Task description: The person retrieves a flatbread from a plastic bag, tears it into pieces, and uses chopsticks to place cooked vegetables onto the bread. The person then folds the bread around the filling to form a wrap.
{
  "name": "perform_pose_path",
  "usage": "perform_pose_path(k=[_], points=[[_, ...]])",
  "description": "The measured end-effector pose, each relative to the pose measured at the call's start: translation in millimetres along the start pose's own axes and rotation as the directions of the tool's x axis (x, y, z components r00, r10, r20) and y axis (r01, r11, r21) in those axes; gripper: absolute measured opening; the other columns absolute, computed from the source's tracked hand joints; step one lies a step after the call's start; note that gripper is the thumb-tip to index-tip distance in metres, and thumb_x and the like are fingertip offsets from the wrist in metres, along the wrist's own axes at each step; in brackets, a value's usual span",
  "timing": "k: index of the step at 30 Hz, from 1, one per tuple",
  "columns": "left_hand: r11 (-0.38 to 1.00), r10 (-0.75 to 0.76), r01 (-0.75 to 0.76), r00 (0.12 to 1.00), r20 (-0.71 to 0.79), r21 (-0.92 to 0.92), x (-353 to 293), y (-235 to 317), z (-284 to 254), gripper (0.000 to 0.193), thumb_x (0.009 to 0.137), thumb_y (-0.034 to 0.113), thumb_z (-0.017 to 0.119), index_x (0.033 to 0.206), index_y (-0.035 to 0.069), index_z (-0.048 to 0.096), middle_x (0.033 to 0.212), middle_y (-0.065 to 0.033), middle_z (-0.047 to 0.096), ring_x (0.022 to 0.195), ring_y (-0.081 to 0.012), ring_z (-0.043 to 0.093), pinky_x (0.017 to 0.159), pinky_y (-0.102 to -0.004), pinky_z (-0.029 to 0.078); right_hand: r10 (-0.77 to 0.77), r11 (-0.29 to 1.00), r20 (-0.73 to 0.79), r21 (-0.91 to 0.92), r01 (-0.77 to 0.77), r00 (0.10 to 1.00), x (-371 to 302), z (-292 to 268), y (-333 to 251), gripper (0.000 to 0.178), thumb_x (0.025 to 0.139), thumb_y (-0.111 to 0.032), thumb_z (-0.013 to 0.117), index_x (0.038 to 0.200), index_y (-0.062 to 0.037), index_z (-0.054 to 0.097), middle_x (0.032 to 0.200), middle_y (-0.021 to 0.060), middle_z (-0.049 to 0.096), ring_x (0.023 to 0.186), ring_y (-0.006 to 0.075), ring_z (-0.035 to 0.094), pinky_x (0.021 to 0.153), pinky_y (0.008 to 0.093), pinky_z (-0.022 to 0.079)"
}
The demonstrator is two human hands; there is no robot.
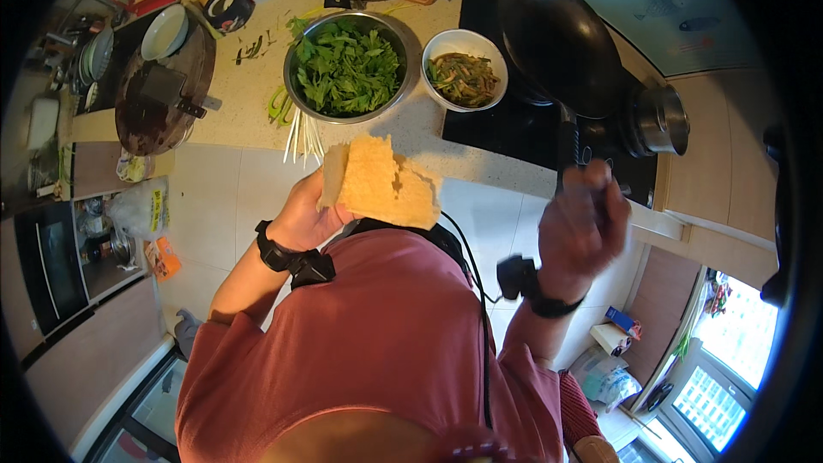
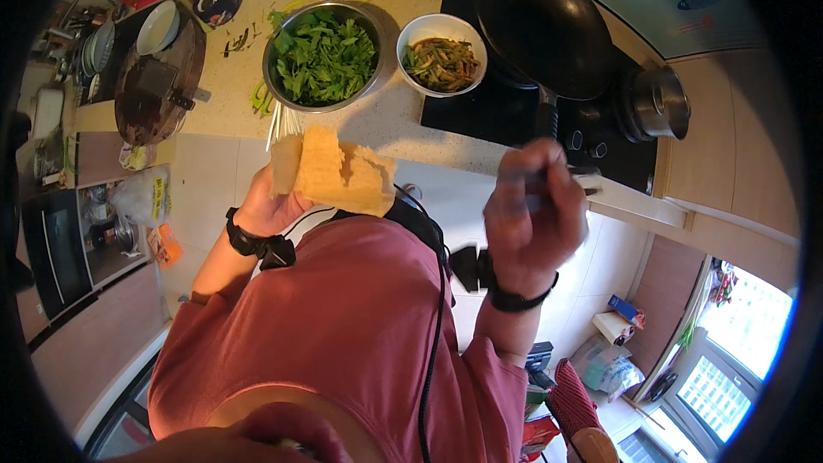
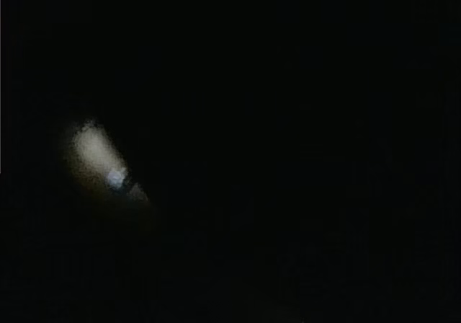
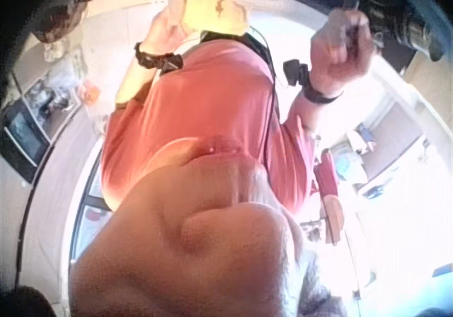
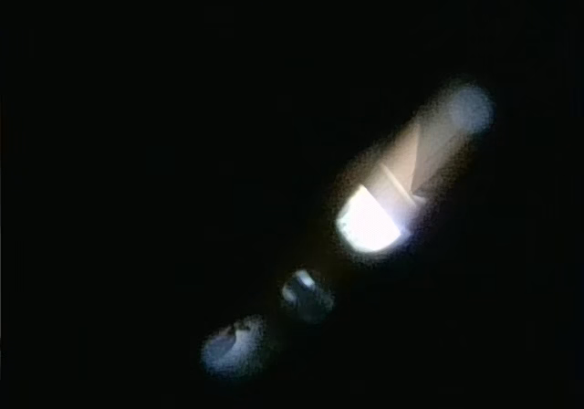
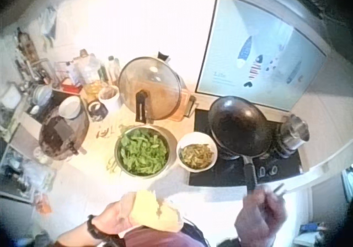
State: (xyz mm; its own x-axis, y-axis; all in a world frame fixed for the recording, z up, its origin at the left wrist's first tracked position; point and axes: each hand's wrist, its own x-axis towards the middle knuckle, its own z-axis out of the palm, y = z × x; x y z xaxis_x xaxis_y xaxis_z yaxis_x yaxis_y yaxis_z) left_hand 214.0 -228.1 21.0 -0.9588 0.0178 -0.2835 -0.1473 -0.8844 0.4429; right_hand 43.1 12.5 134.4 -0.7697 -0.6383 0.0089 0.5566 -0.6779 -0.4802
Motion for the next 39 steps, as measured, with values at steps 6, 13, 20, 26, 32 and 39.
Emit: perform_pose_path(k=[6, 13, 20, 26, 32, 39], points=[[0.996, 0.069, -0.065, 0.995, -0.071, 0.057, 4.2, 7.9, -27.8, 0.053, 0.1, 0.037, 0.036, 0.14, 0.003, 0.034, 0.137, -0.0141, 0.047, 0.123, -0.027, 0.051, 0.101, -0.0401, 0.044, -0.571, 0.34, -0.088, -0.93, 0.138, 0.816, 56.4, -92.0, 41.6, 0.019, 0.094, -0.009, 0.053, 0.111, -0.0014, 0.058, 0.093, 0.0145, 0.066, 0.079, 0.0198, 0.069, 0.071, 0.0283, 0.057], [0.997, 0.053, -0.047, 0.992, -0.111, 0.059, 11.8, 3.0, -42.7, 0.053, 0.101, 0.037, 0.031, 0.137, -0.001, 0.035, 0.136, -0.0173, 0.048, 0.121, -0.0296, 0.052, 0.103, -0.0412, 0.042, -0.555, 0.385, -0.227, -0.923, 0.005, 0.8, 84.2, -169.8, 61.0, 0.018, 0.095, -0.015, 0.055, 0.105, -0.0021, 0.061, 0.092, 0.0133, 0.067, 0.082, 0.0174, 0.068, 0.073, 0.026, 0.056], [0.998, 0.065, -0.063, 0.994, -0.092, 0.03, 21.9, -3.3, -43.0, 0.052, 0.1, 0.038, 0.03, 0.138, 0.004, 0.037, 0.133, -0.015, 0.051, 0.115, -0.0296, 0.056, 0.091, -0.0429, 0.049, -0.551, 0.393, -0.248, -0.919, -0.014, 0.796, 97.2, -197.5, 63.9, 0.017, 0.092, -0.012, 0.057, 0.102, 0.0014, 0.06, 0.088, 0.014, 0.067, 0.075, 0.0191, 0.07, 0.068, 0.0258, 0.057], [0.994, 0.062, -0.072, 0.991, -0.12, -0.08, 23.0, -5.7, -44.9, 0.053, 0.1, 0.038, 0.031, 0.141, 0.004, 0.033, 0.137, -0.016, 0.046, 0.123, -0.0309, 0.05, 0.099, -0.0436, 0.044, -0.574, 0.318, -0.214, -0.948, -0.026, 0.79, 101.2, -202.3, 66.6, 0.017, 0.093, -0.013, 0.055, 0.1, 0.0024, 0.06, 0.086, 0.0144, 0.068, 0.075, 0.0198, 0.07, 0.068, 0.0261, 0.057], [0.988, 0.091, -0.096, 0.995, -0.043, -0.119, 37.8, -7.6, -38.2, 0.057, 0.098, 0.039, 0.036, 0.142, 0.003, 0.032, 0.143, -0.0159, 0.04, 0.131, -0.0315, 0.041, 0.108, -0.0466, 0.035, -0.591, 0.32, -0.216, -0.947, -0.02, 0.777, 92.1, -196.5, 63.0, 0.018, 0.093, -0.012, 0.054, 0.102, 0.0032, 0.058, 0.088, 0.0167, 0.067, 0.078, 0.0209, 0.07, 0.069, 0.0272, 0.057], [0.955, 0.061, -0.069, 0.997, -0.035, -0.29, 54.8, -7.3, -28.0, 0.053, 0.099, 0.035, 0.03, 0.141, 0.002, 0.033, 0.141, -0.0165, 0.043, 0.129, -0.0318, 0.043, 0.107, -0.0447, 0.036, -0.589, 0.333, -0.136, -0.939, 0.086, 0.797, 68.7, -141.0, 53.1, 0.022, 0.096, -0.013, 0.051, 0.105, 0.0061, 0.057, 0.092, 0.0209, 0.066, 0.079, 0.0253, 0.07, 0.072, 0.0289, 0.058]])
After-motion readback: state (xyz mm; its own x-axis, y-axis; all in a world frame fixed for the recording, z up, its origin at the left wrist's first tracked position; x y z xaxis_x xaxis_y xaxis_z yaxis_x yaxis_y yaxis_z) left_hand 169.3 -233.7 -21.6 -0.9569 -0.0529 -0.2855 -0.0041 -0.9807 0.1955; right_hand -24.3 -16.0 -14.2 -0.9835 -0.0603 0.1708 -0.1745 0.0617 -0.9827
